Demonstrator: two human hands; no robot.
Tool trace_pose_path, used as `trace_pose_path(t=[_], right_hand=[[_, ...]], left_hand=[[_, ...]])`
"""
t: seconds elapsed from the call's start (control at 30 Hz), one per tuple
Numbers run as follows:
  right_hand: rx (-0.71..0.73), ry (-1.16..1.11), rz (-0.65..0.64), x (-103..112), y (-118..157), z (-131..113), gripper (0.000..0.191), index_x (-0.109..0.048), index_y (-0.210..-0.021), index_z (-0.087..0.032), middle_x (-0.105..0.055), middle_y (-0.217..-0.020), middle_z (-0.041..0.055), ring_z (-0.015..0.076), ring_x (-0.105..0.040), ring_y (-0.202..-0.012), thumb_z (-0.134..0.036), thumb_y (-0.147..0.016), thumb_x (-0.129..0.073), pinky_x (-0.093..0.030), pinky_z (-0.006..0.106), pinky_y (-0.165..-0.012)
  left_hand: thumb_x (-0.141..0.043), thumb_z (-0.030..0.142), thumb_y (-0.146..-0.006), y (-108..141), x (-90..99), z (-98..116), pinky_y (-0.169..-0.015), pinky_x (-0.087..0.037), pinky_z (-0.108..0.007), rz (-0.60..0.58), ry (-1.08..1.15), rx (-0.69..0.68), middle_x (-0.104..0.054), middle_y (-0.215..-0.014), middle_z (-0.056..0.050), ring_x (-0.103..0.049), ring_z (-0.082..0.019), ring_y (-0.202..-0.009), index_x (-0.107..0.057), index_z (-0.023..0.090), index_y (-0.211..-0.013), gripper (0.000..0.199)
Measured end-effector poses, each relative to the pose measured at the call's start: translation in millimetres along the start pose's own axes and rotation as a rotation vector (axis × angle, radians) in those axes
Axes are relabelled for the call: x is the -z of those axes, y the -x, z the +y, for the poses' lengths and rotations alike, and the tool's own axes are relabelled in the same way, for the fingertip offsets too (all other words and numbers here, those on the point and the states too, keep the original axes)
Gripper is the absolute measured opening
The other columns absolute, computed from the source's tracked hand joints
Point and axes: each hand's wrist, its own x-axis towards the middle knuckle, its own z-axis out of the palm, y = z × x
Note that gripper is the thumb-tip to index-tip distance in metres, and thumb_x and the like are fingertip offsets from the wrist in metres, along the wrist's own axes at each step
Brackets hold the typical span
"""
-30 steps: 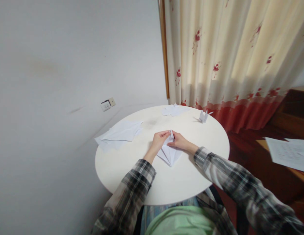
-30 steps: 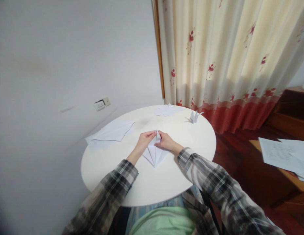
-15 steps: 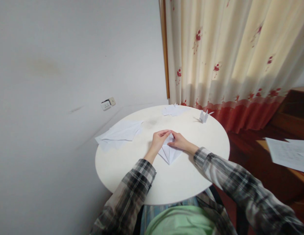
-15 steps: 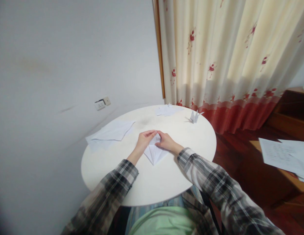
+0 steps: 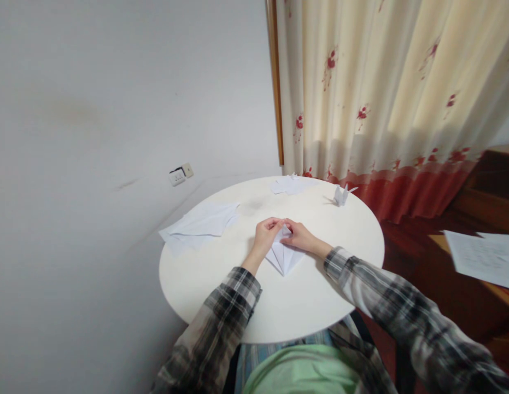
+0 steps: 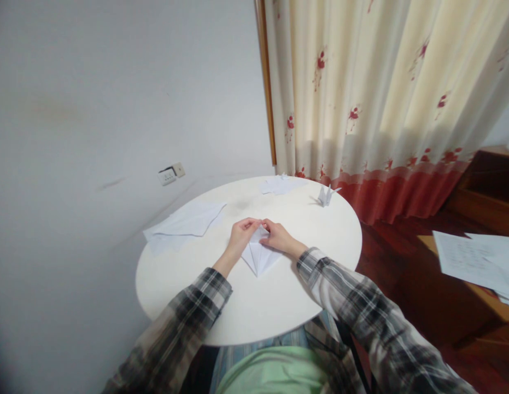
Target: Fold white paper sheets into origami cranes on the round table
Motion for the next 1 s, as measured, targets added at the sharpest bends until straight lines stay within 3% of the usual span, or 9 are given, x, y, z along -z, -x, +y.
trace_pose_path(t=[0.23,0.33,0.4,0.53,0.83,1.0], right_hand=[[-0.017,0.059,-0.020,1,1,0,0.043,-0.050,-0.101,-0.015,-0.059,-0.079,0.0003,0.0110,-0.048,-0.063,-0.019,-0.061,-0.065,-0.035,0.021,-0.059],[-0.053,0.119,0.005,1,1,3,0.039,-0.051,-0.098,-0.014,-0.059,-0.077,0.0014,0.0118,-0.048,-0.063,-0.022,-0.063,-0.065,-0.034,0.021,-0.058],[-0.075,0.170,0.030,2,0,5,0.035,-0.051,-0.096,-0.014,-0.059,-0.075,0.0020,0.0124,-0.048,-0.064,-0.025,-0.065,-0.065,-0.033,0.021,-0.058],[-0.097,0.218,0.086,3,-2,8,0.041,-0.050,-0.101,-0.015,-0.059,-0.077,0.0023,0.0128,-0.049,-0.065,-0.025,-0.065,-0.066,-0.033,0.022,-0.059],[-0.178,0.141,0.063,5,-6,21,0.030,-0.056,-0.093,-0.016,-0.058,-0.072,-0.0006,0.0111,-0.049,-0.063,-0.018,-0.064,-0.064,-0.035,0.021,-0.059],[-0.154,0.075,-0.008,14,-5,30,0.023,-0.058,-0.084,-0.014,-0.056,-0.068,-0.0018,0.0104,-0.048,-0.061,-0.019,-0.062,-0.066,-0.036,0.021,-0.059]], left_hand=[[-0.061,0.035,-0.066,-2,3.3,-2,-0.069,-0.044,-0.025,0.078,0.041,0.064,-0.066,-0.075,-0.005,-0.058,-0.014,-0.069,-0.064,0.013,-0.071,0.023],[-0.067,0.029,-0.059,-4,10.4,-15,-0.069,-0.045,-0.026,-0.049,0.028,0.114,-0.067,-0.078,-0.006,-0.059,-0.014,-0.070,-0.064,0.012,-0.079,0.026],[-0.067,0.027,-0.058,-5,16.5,-25,-0.067,-0.045,-0.026,-0.151,-0.092,0.135,-0.066,-0.073,-0.005,-0.059,-0.014,-0.067,-0.065,0.012,-0.074,0.022],[-0.065,0.021,-0.060,-7,25.6,-38,-0.062,-0.044,-0.024,-0.199,-0.335,0.116,-0.065,-0.065,-0.002,-0.057,-0.014,-0.063,-0.065,0.013,-0.066,0.010],[-0.067,0.013,-0.057,-11,34.6,-45,-0.067,-0.047,-0.025,-0.121,-0.356,0.174,-0.067,-0.072,-0.004,-0.059,-0.014,-0.065,-0.066,0.013,-0.073,0.016],[-0.067,0.015,-0.058,-11,41.0,-44,-0.068,-0.047,-0.027,-0.143,-0.369,0.202,-0.068,-0.070,-0.004,-0.060,-0.015,-0.066,-0.066,0.013,-0.070,0.012]])
